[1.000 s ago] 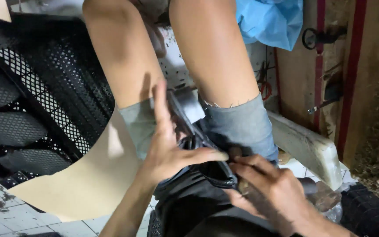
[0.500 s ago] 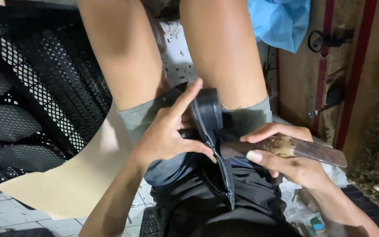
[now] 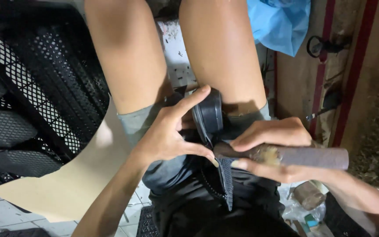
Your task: Assembling a sandal by attaching the upper to the sole, using a hammer and adhesive strips.
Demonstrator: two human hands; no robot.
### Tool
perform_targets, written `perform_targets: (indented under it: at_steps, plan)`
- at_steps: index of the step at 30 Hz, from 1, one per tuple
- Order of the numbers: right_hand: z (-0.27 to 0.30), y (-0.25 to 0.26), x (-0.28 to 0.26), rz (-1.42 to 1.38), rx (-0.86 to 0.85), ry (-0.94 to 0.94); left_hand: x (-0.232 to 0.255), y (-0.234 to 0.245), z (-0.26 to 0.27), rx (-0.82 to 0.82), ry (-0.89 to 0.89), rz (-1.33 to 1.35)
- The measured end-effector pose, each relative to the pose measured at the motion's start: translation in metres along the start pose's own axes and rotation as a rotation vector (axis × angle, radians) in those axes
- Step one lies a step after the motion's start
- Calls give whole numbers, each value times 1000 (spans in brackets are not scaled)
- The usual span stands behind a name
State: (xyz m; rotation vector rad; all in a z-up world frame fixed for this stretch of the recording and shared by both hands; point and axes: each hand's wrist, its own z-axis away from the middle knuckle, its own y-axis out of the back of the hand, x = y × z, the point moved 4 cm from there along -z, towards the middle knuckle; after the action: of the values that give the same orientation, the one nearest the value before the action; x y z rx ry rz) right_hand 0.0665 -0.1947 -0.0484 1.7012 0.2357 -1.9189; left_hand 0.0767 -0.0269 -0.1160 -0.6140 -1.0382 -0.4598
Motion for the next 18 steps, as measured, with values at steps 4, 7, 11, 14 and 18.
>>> perform_targets:
  at_steps: [4,7,11,14,18]
  plan:
    - [16,0,13,-226,67,-132,-7,-2,7,-136,144,220]
    - [17,2,16,-262,90,-221,-17,-1,8,-138,169,262]
    - [11,2,16,-302,84,-305,-18,-2,3,-134,162,308]
    - [4,-2,15,-292,98,-287,-22,-2,1,-65,136,184]
    - [-2,-7,11,-176,74,-88,-20,3,-2,-87,60,71]
